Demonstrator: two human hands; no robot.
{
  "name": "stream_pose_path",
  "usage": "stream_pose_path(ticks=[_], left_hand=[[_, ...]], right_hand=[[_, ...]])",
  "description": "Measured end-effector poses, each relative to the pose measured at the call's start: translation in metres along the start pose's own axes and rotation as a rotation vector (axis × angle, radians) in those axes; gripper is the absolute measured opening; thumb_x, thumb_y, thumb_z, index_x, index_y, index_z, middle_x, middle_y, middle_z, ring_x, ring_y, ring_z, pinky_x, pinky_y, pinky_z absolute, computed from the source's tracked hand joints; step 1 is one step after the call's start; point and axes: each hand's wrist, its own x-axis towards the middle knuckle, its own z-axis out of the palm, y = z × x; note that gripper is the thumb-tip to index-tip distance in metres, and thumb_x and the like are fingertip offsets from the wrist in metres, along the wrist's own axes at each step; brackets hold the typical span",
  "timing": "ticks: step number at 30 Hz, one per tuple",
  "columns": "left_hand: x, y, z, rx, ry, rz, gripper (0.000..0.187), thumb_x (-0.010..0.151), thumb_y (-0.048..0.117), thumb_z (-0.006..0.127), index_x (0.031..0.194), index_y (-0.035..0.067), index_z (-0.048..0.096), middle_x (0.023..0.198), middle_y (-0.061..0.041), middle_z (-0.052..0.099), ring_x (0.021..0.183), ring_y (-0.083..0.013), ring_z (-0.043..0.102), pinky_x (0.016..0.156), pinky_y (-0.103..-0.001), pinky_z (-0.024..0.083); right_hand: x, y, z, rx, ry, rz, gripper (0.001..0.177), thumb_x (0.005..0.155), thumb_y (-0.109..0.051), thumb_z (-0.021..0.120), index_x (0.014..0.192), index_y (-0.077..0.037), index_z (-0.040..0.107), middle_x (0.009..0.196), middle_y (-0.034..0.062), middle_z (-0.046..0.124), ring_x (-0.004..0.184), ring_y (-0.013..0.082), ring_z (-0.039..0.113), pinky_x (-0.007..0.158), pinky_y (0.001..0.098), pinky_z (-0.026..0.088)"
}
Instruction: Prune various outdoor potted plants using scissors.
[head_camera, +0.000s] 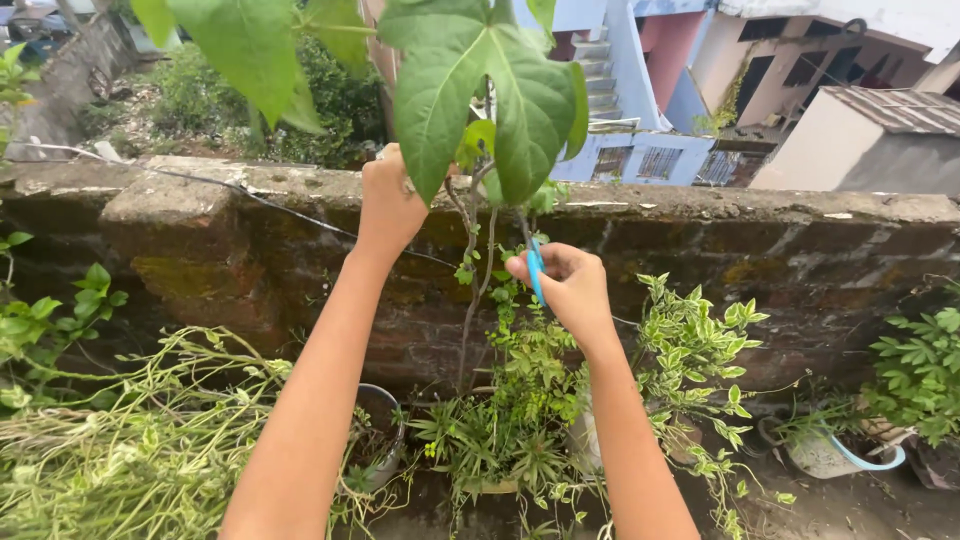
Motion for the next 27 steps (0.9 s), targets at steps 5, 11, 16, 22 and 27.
stream_pose_path(ticks=[5, 11, 16, 22, 27], left_hand=[[-0.001, 0.001, 0.002, 0.069, 0.012, 0.079, 0.017, 0.083, 0.011, 0.075, 0.098, 0.004, 0.076, 0.093, -0.017, 0.074, 0.090, -0.0357, 0.069, 0.078, -0.042, 0.054], [0.001, 0.020, 0.007, -0.029, -0.044, 0.011, 0.022, 0.079, 0.013, 0.080, 0.096, 0.000, 0.074, 0.089, -0.017, 0.073, 0.090, -0.0328, 0.069, 0.077, -0.041, 0.054], [0.003, 0.024, 0.009, -0.010, -0.072, 0.028, 0.030, 0.081, -0.003, 0.070, 0.110, 0.001, 0.074, 0.101, -0.015, 0.076, 0.099, -0.0315, 0.070, 0.087, -0.040, 0.054], [0.001, 0.017, 0.014, -0.053, -0.063, -0.016, 0.028, 0.087, 0.002, 0.073, 0.114, 0.000, 0.072, 0.103, -0.017, 0.074, 0.097, -0.0285, 0.073, 0.087, -0.037, 0.059], [0.003, 0.028, 0.007, -0.166, -0.096, 0.003, 0.029, 0.088, 0.006, 0.074, 0.116, -0.003, 0.069, 0.105, -0.019, 0.074, 0.099, -0.0289, 0.075, 0.089, -0.037, 0.061]], right_hand=[[0.004, -0.026, 0.023, -0.062, -0.002, -0.061, 0.030, 0.082, -0.027, 0.086, 0.097, -0.003, 0.078, 0.079, 0.0013, 0.076, 0.071, 0.0056, 0.067, 0.065, 0.0229, 0.053], [0.028, -0.023, 0.038, 0.452, 0.221, -0.286, 0.027, 0.087, -0.010, 0.083, 0.110, -0.002, 0.070, 0.107, 0.0042, 0.075, 0.091, 0.0098, 0.072, 0.081, 0.0265, 0.059], [0.064, -0.026, 0.053, 0.621, 0.329, -0.340, 0.035, 0.092, -0.004, 0.076, 0.125, 0.000, 0.064, 0.115, 0.0052, 0.072, 0.101, 0.0114, 0.070, 0.089, 0.0287, 0.058], [0.055, -0.028, 0.048, 0.672, 0.200, -0.275, 0.033, 0.092, -0.002, 0.078, 0.122, 0.005, 0.068, 0.114, 0.0105, 0.072, 0.099, 0.0167, 0.068, 0.090, 0.0333, 0.057], [0.046, -0.007, 0.050, 0.763, 0.162, -0.319, 0.035, 0.088, -0.004, 0.074, 0.122, -0.004, 0.065, 0.116, 0.0027, 0.070, 0.107, 0.0122, 0.068, 0.096, 0.0303, 0.057]])
